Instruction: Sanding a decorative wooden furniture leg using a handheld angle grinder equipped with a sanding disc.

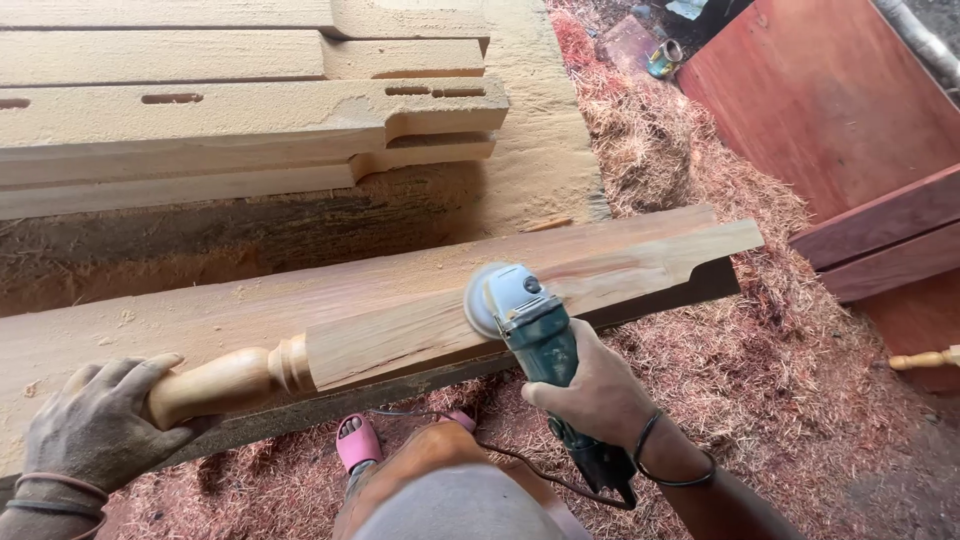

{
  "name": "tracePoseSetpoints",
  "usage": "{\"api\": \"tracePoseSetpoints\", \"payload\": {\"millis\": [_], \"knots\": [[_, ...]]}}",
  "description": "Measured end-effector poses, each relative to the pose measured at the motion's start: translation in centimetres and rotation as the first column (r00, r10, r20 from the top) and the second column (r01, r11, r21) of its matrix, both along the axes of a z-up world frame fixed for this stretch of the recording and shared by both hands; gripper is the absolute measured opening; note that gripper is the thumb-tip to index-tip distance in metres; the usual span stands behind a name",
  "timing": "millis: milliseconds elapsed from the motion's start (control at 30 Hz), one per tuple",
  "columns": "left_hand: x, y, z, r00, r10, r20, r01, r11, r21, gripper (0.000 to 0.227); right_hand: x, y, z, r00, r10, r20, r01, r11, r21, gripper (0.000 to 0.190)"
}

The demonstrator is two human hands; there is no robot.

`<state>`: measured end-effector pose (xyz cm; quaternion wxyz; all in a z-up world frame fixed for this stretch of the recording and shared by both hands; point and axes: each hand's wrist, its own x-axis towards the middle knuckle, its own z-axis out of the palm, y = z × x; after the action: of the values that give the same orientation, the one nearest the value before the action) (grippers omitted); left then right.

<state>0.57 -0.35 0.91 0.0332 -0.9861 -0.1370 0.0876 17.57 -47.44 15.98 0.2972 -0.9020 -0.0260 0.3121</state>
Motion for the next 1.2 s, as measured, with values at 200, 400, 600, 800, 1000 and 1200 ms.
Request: {"api": "tracePoseSetpoints", "payload": {"millis": [200, 400, 600, 800, 1000, 1200], "knots": [[-0.7, 1.0, -1.7, 0.995, -0.016, 0.101, 0.022, 0.998, -0.059, 0.088, 1.4, -1.4, 0.0, 0.998, -0.068, -0.012, 0.067, 0.996, -0.054, 0.075], [0.0, 1.4, -2.7, 0.995, -0.025, -0.099, 0.031, 0.997, 0.064, 0.095, 3.7, -6.2, -1.7, 0.988, -0.149, -0.028, 0.148, 0.988, -0.033, 0.077], [-1.3, 3.8, -7.3, 0.997, -0.072, -0.031, 0.073, 0.997, 0.034, 0.102, 6.0, -10.7, -2.7, 0.980, -0.192, 0.044, 0.193, 0.981, -0.018, 0.075], [-2.5, 5.8, -10.9, 0.997, -0.057, 0.050, 0.062, 0.993, -0.100, 0.103, 7.8, -15.1, -3.9, 0.969, -0.244, 0.050, 0.243, 0.970, 0.033, 0.070], [-2.3, 4.3, -9.6, 0.992, 0.002, 0.128, 0.012, 0.994, -0.108, 0.101, 9.1, -17.9, -3.8, 0.955, -0.291, 0.053, 0.285, 0.953, 0.104, 0.064], [-1.6, 3.0, -7.7, 0.991, 0.003, 0.134, 0.005, 0.998, -0.059, 0.099, 9.9, -19.8, -4.0, 0.930, -0.361, 0.068, 0.354, 0.931, 0.092, 0.064]]}}
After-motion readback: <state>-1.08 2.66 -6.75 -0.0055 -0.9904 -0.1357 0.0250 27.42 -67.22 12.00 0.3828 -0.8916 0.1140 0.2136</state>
